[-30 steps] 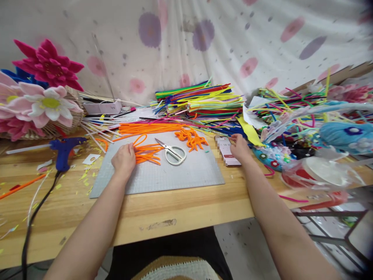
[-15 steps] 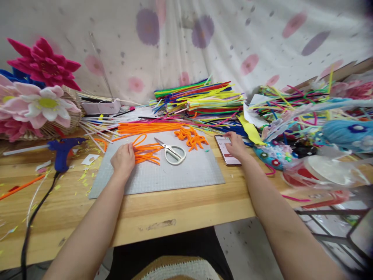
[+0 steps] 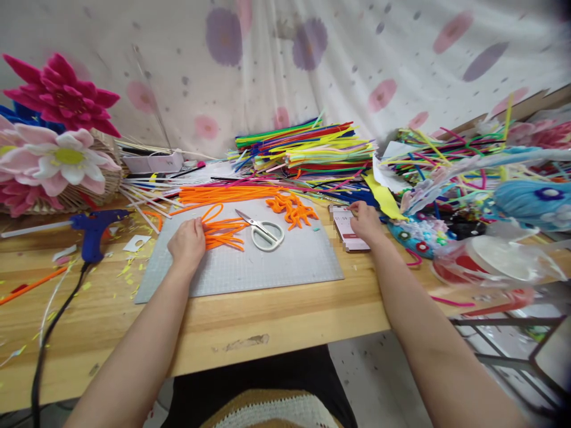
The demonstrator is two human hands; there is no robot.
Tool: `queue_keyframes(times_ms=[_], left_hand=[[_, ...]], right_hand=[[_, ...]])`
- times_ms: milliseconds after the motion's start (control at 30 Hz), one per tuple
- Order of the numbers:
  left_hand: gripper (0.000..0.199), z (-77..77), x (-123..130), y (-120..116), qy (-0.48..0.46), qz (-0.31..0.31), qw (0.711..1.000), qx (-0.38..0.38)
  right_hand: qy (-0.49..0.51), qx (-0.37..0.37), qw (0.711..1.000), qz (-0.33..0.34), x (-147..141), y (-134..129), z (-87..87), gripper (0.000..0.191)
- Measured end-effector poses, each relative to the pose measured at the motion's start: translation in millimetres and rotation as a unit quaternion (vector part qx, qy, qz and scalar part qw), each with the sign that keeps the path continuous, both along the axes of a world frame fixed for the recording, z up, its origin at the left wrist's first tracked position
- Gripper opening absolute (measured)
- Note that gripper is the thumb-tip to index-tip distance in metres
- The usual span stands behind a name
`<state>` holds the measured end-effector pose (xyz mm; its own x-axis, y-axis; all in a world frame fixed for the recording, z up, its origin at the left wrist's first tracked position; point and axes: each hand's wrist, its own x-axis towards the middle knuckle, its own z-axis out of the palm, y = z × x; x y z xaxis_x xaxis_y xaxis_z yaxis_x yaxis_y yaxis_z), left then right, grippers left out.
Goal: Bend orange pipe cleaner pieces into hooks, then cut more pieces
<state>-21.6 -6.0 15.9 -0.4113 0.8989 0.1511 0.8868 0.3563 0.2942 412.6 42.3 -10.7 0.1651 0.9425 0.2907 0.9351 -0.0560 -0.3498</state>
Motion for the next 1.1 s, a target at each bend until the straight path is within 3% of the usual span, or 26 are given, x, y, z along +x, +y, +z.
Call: queue_keyframes(times_ms=[333,767,1100], left_hand=[[0.046,-0.2,-1,0,-0.002,-0.005,1.000,0.004],[0.045,-1.8,-2,-3,0.001,-0.007,1.000,0.019],[0.046,-0.3,-2,-3,-0.001,-0.007,1.000,0.018]], right_hand=[[0.042,0.019,0.999,0.008,0,-17,12.5,0.040],[0.091,0.102,0.988,0.069,4,-67,-3.8,0.035],[0.040,0.109,0.990,0.083,-2,-92,-1.4,0.028]])
